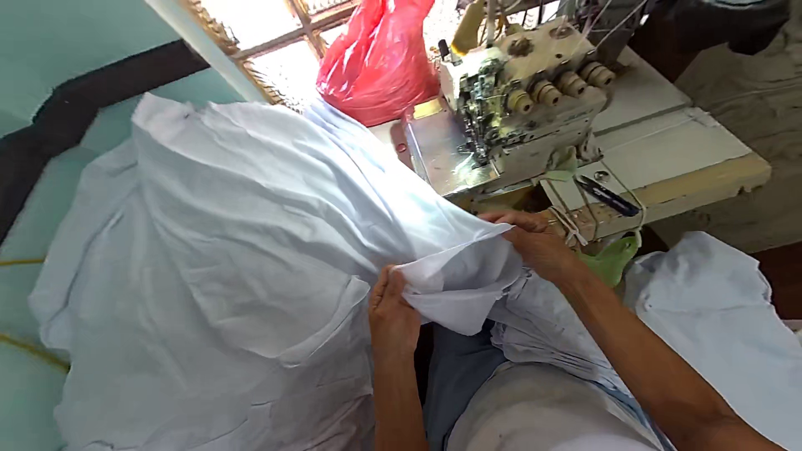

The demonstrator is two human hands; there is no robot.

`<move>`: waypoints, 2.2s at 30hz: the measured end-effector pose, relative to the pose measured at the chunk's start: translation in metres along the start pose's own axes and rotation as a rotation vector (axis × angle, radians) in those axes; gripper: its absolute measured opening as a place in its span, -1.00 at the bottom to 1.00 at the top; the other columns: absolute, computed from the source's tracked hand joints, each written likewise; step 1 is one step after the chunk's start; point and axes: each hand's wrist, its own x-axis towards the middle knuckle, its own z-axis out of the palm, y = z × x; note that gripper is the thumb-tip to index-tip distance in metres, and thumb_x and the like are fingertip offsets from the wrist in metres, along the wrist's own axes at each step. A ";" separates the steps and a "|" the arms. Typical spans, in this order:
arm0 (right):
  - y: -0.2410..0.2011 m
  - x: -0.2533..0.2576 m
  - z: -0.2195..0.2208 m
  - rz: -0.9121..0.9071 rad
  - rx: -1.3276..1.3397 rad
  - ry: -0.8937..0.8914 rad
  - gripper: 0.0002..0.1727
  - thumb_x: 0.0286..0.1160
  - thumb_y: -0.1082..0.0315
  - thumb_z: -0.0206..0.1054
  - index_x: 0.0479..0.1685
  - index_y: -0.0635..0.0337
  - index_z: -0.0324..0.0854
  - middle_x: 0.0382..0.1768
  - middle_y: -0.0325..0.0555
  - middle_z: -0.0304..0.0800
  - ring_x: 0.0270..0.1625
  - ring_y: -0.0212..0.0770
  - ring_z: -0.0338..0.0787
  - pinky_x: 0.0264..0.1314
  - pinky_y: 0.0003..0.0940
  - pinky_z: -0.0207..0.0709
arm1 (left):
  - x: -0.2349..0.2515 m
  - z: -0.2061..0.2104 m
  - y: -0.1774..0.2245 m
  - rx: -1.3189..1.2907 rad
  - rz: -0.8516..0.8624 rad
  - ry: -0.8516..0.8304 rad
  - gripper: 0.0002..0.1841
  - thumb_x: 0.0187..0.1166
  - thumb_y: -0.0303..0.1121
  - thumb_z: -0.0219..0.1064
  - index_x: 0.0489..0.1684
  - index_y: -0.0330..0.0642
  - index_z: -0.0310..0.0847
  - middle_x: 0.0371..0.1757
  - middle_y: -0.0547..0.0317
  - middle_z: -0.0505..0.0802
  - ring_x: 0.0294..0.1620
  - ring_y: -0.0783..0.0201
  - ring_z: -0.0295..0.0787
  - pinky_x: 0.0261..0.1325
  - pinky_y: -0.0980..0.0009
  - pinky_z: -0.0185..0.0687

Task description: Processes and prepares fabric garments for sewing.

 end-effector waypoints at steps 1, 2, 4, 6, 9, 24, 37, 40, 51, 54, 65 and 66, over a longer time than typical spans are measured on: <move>-0.001 0.000 0.010 0.080 0.111 0.000 -0.69 0.66 0.41 0.12 -0.23 -0.14 0.80 -0.06 -0.55 0.89 -0.01 -0.64 0.78 0.03 -0.60 0.67 | 0.003 0.000 0.004 0.018 0.015 0.038 -0.55 0.85 -0.43 -0.21 -0.26 0.08 0.69 -0.34 0.50 0.89 -0.23 0.57 0.84 -0.01 0.49 0.81; -0.001 0.001 0.018 0.137 0.197 -0.023 -0.65 0.67 0.40 0.06 -0.25 -0.20 0.76 -0.20 -0.56 0.88 -0.15 -0.66 0.77 -0.09 -0.63 0.66 | 0.006 -0.001 0.009 0.068 0.060 0.067 -0.54 0.86 -0.42 -0.22 -0.26 0.08 0.68 -0.37 0.53 0.87 -0.27 0.59 0.82 -0.07 0.53 0.80; 0.000 0.006 0.031 0.174 0.225 -0.077 -0.66 0.70 0.37 0.00 -0.28 -0.14 0.70 -0.36 -0.52 0.80 -0.33 -0.65 0.72 -0.27 -0.65 0.61 | 0.011 -0.005 0.018 0.295 0.235 0.110 -0.59 0.85 -0.44 -0.16 -0.22 0.05 0.67 -0.38 0.60 0.83 -0.33 0.69 0.77 -0.18 0.66 0.74; 0.001 0.014 0.034 0.075 -0.028 -0.101 -0.72 0.76 0.36 0.03 -0.28 0.04 0.65 -0.42 -0.45 0.66 -0.44 -0.64 0.60 -0.41 -0.70 0.51 | 0.019 -0.015 0.018 0.746 0.476 0.173 -0.73 0.82 -0.47 -0.02 -0.17 -0.22 0.63 -0.34 0.48 0.75 -0.29 0.74 0.69 -0.15 0.75 0.62; 0.014 0.028 0.023 -0.198 -0.774 -0.154 -0.81 0.53 0.29 0.41 -0.26 0.25 0.79 -0.40 -0.06 0.79 -0.27 -0.13 0.72 0.14 -0.06 0.51 | 0.033 -0.040 -0.010 1.480 0.650 0.204 -0.67 0.76 -0.43 0.13 -0.19 -0.56 0.76 -0.26 -0.28 0.87 -0.22 -0.05 0.86 -0.07 0.08 0.67; -0.032 -0.175 -0.070 0.341 -1.032 0.181 -0.75 0.45 0.64 0.27 -0.02 0.33 0.80 -0.08 0.08 0.88 -0.07 -0.04 0.86 0.08 0.00 0.73 | -0.025 0.032 -0.041 1.155 0.635 -0.423 -0.77 0.66 -0.50 0.21 -0.17 -0.58 0.72 -0.07 -0.32 0.82 0.11 0.04 0.78 0.25 0.30 0.62; 0.007 -0.207 -0.077 0.774 -0.919 -0.084 -0.59 0.59 0.62 0.11 0.30 0.30 0.74 0.18 0.24 0.84 0.26 0.25 0.79 0.38 0.22 0.50 | -0.017 0.091 -0.167 1.360 -0.452 -1.446 -0.58 0.60 -0.25 0.44 0.34 -0.28 0.69 -0.11 -0.19 0.83 0.00 -0.12 0.72 0.28 -0.11 0.50; 0.015 -0.206 -0.085 0.750 -0.904 -0.048 -0.59 0.49 0.69 0.16 0.20 0.29 0.79 0.10 0.23 0.86 0.21 0.25 0.81 0.34 0.20 0.53 | -0.019 0.091 -0.169 1.305 -0.367 -1.490 -0.79 0.54 -0.37 0.44 -0.07 -0.36 0.81 0.18 -0.21 0.77 0.35 -0.18 0.60 0.46 -0.13 0.38; 0.003 -0.225 -0.077 0.971 -0.819 0.033 -0.45 0.47 0.39 0.41 0.50 0.28 0.50 -0.08 0.28 0.76 -0.01 0.27 0.73 0.13 0.25 0.50 | -0.025 0.082 -0.163 1.274 -0.535 -1.363 -0.45 0.48 -0.36 0.52 0.47 -0.33 0.54 0.13 -0.16 0.74 -0.05 0.07 0.70 0.09 0.19 0.63; 0.008 -0.233 -0.079 0.885 -0.783 0.082 -0.55 0.51 0.43 0.35 0.40 0.28 0.62 -0.12 0.23 0.75 -0.08 0.17 0.71 0.09 0.15 0.51 | -0.037 0.079 -0.159 1.329 -0.298 -1.311 -0.72 0.61 -0.39 0.38 0.17 -0.35 0.78 0.09 -0.19 0.81 0.04 -0.02 0.78 0.22 0.09 0.65; -0.013 -0.189 -0.101 0.297 -1.147 0.319 -0.83 0.32 0.71 0.28 -0.20 0.47 0.75 -0.22 0.30 0.82 -0.16 0.27 0.86 -0.10 0.22 0.68 | -0.037 0.101 -0.154 1.121 0.124 -0.923 -0.77 0.71 -0.53 0.16 0.05 -0.56 0.65 -0.15 -0.31 0.82 -0.10 -0.18 0.81 0.06 -0.12 0.67; -0.023 -0.174 -0.100 0.235 -1.093 0.379 -0.81 0.30 0.74 0.23 -0.24 0.49 0.74 -0.25 0.28 0.80 -0.18 0.20 0.84 -0.10 0.13 0.67 | -0.034 0.105 -0.146 1.068 0.179 -0.859 -0.77 0.73 -0.52 0.14 0.06 -0.56 0.63 -0.17 -0.28 0.82 -0.18 -0.08 0.81 -0.05 -0.02 0.70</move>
